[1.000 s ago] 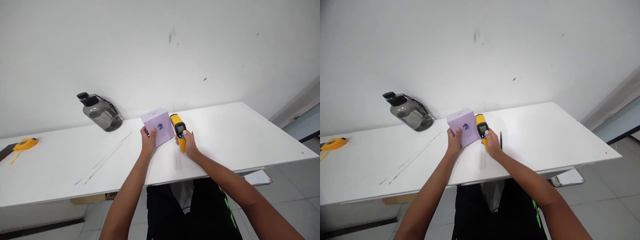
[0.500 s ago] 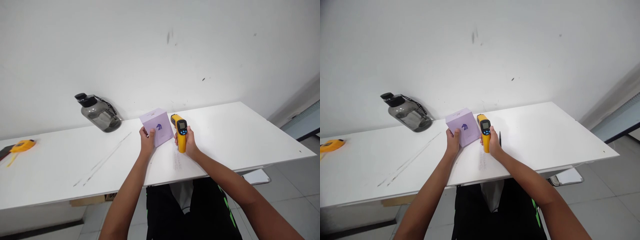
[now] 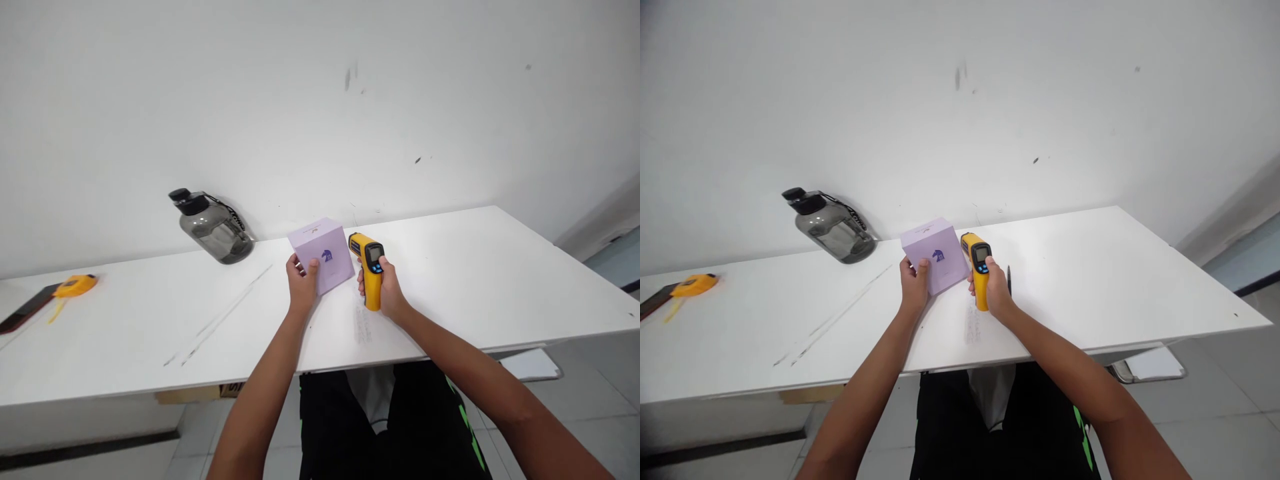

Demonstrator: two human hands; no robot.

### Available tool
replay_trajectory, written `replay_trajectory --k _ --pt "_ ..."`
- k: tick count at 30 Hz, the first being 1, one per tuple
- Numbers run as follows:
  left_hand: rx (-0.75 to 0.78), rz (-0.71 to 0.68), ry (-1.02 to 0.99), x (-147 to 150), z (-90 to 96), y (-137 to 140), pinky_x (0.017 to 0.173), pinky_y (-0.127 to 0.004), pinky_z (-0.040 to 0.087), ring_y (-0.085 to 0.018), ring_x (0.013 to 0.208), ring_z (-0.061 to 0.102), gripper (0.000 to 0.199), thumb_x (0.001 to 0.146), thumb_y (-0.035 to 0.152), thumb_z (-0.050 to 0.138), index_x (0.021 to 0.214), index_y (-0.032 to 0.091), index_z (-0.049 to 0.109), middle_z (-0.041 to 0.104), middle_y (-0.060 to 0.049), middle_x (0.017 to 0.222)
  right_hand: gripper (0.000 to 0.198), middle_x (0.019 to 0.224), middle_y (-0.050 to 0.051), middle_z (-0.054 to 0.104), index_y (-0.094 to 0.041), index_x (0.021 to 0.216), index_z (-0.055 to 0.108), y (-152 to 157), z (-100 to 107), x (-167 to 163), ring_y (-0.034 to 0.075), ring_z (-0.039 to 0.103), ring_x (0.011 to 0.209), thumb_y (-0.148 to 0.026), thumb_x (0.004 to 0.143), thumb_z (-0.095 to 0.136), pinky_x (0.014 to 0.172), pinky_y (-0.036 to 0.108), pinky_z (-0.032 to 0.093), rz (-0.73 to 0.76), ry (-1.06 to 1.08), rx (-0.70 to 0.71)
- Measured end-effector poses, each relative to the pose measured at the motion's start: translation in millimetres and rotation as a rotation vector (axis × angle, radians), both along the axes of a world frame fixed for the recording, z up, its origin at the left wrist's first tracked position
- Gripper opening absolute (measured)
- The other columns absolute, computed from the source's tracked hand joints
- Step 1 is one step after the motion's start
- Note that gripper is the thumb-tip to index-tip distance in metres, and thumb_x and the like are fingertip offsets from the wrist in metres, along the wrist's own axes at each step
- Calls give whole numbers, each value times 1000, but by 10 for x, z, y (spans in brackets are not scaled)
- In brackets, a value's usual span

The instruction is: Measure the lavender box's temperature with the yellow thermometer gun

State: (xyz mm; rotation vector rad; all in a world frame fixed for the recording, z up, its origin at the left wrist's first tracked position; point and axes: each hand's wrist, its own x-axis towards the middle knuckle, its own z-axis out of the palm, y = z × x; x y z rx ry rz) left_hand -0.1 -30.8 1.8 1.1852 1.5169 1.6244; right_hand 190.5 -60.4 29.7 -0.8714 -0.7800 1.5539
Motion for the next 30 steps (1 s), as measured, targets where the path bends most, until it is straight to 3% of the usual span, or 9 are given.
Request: replay_trajectory --k 5,13,22,30 --pt "5 83 73 -22 52 -30 100 -40 46 -26 122 54 78 75 61 70 135 22 39 46 -16 142 66 67 2 63 -19 98 61 1 -25 19 14 53 50 -80 75 48 46 27 44 -15 -4 21" --pt "-38 101 -117 -44 77 20 98 -42 49 -26 118 58 75 77 67 66 129 19 40 54 -18 135 63 69 4 64 -19 90 61 -19 -23 29 14 54 52 -79 76 49 47 27 45 8 -5 48" --pt "-9 93 -125 -81 37 53 98 -41 49 -24 117 59 75 73 70 67 125 20 43 55 -17 133 76 56 4 58 -18 69 60 -29 -128 -2 15 54 50 -88 78 33 49 27 47 204 -121 72" --pt "1 84 -144 -73 44 51 97 -41 50 -25 116 60 74 73 68 68 123 20 43 56 -17 132 83 64 5 61 -18 63 58 -96 -89 -32 14 55 53 -95 71 30 48 26 46 293 -159 82"
